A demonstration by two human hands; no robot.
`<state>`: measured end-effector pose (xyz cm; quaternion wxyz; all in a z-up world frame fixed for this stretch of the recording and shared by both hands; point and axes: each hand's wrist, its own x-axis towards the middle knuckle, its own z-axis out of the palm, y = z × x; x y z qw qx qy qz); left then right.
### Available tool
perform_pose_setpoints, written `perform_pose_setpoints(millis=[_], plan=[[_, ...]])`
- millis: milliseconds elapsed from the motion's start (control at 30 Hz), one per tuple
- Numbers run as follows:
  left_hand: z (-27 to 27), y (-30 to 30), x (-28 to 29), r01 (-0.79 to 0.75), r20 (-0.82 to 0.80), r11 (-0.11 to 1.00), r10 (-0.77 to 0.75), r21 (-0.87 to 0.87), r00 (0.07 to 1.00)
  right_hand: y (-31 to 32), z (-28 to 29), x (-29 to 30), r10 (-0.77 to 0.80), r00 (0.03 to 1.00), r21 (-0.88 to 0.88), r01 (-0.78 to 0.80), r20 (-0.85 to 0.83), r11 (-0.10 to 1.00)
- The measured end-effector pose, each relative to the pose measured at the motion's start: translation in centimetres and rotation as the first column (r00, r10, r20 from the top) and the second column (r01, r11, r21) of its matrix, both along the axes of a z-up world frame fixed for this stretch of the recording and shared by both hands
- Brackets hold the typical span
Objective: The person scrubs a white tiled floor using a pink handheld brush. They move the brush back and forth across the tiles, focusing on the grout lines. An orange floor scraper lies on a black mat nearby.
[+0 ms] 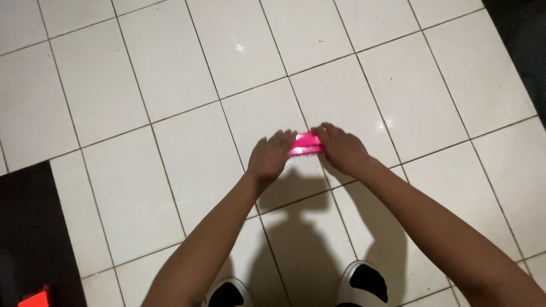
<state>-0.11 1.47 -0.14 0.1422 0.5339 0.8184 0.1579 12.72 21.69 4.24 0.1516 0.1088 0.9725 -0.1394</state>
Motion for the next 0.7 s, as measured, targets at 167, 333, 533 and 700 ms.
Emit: perform_pose_setpoints(millis=[167,333,533,700], plan=[[-1.3,-2.3,1.7,0.056,0.0,0.997,-0.056,0.052,0.998,-1.3,0.2,2.2,0.024,0.998,-0.041,-0.021,0.06,0.999],[0.6,0.5,-0.4,0.013,-0.064,1.0,-0.013,0.005,0.998,0.7,-0.7,0.2,0.016,0.999,-0.046,-0.018,-0.052,0.999],[-0.4,1.3,-0.6,0.0,-0.132,0.998,-0.007,-0.055,0.991,0.8,-0.9,0.1,-0.002,0.996,0.003,0.002,-0.089,1.0],[-1.3,-1.4,1.9,0.1,-0.049,0.995,-0.098,0.032,0.994,-1.2,0.8,3.0,-0.008,0.998,-0.079,0.012,0.061,0.997]])
